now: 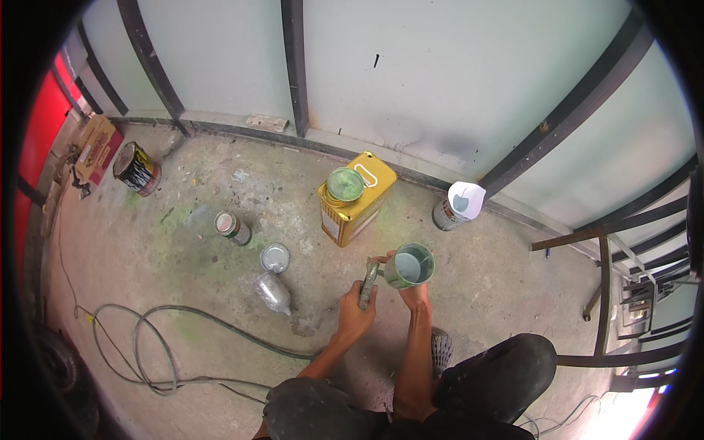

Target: Mix automotive paint and thinner into a container for spraying.

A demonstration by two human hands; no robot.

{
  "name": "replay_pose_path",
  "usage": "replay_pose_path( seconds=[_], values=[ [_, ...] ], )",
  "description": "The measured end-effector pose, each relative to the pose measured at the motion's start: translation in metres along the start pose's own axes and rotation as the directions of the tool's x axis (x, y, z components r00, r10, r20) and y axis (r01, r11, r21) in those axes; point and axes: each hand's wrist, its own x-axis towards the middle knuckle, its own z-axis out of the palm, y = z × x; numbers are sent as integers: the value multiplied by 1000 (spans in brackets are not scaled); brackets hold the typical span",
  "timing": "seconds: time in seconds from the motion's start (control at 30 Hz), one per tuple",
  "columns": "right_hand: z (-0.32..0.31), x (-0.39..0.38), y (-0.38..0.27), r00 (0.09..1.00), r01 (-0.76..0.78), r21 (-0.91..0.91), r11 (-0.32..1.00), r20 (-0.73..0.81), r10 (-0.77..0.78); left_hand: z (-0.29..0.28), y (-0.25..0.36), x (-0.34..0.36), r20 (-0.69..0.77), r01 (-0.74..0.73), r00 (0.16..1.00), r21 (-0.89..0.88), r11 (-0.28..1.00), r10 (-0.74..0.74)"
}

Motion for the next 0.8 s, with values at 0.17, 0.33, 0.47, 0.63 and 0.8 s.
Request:
replay_pose_path(
  seconds=[0.17, 0.33, 0.47, 0.63, 0.8],
  values=[
    [0, 0, -2, 1000, 1, -47, 999, 30, 1, 0, 2, 0, -4, -6, 1000, -5, 1000, 6],
    [-1, 1, 0, 1000, -6, -39, 999, 25, 7, 0, 1, 1, 4, 6, 1000, -8, 1000, -6],
    [-4, 2, 2, 999, -6, -31, 999, 34, 7, 0, -2, 1, 1, -2, 1000, -3, 1000, 2],
    [-12, 5, 7, 1000, 3, -26, 1000, 31, -2, 0, -1, 1, 0, -5, 1000, -1, 1000, 5],
    [-16, 7, 9, 998, 18, -26, 1000, 54, -17, 0, 2, 0, -2, 4, 1000, 2, 1000, -3]
  ],
)
